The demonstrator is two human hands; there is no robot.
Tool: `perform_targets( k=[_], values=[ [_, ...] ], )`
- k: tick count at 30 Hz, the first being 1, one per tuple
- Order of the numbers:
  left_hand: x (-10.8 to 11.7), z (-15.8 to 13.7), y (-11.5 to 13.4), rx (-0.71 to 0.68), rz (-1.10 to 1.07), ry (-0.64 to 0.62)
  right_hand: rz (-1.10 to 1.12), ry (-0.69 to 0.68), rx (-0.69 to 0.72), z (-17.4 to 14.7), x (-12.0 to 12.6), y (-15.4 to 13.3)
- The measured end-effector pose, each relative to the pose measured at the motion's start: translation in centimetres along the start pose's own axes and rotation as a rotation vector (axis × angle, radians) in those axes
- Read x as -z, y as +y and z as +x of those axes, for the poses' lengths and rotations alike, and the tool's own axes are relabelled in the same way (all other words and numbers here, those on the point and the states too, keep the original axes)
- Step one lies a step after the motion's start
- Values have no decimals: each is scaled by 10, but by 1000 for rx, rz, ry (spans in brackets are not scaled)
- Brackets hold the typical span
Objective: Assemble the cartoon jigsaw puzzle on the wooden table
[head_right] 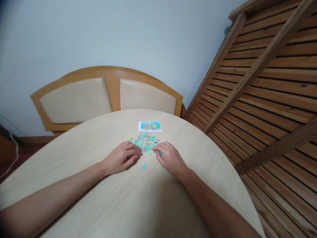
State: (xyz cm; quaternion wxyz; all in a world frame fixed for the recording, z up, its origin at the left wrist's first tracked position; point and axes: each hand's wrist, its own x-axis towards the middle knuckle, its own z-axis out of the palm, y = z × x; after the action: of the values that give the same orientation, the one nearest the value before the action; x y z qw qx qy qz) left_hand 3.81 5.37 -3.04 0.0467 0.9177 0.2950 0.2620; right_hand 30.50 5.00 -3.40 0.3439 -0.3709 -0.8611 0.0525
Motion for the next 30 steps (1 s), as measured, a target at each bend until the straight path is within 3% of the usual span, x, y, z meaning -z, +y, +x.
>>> perform_targets(
  k=[6, 15, 27, 30],
  values=[
    [6, 2, 14, -266, -120, -98, -91, 21, -239, -9, 1, 36],
    [7, 0, 16, -307, -140, -202, -149, -96, -279, -9, 10, 37],
    [8, -1, 20, -360, -98, -215, 244, -3, -447, -13, 11, 37],
    [6, -1, 20, -288, -106, -152, 426, 44, -487, -9, 8, 26]
  ],
)
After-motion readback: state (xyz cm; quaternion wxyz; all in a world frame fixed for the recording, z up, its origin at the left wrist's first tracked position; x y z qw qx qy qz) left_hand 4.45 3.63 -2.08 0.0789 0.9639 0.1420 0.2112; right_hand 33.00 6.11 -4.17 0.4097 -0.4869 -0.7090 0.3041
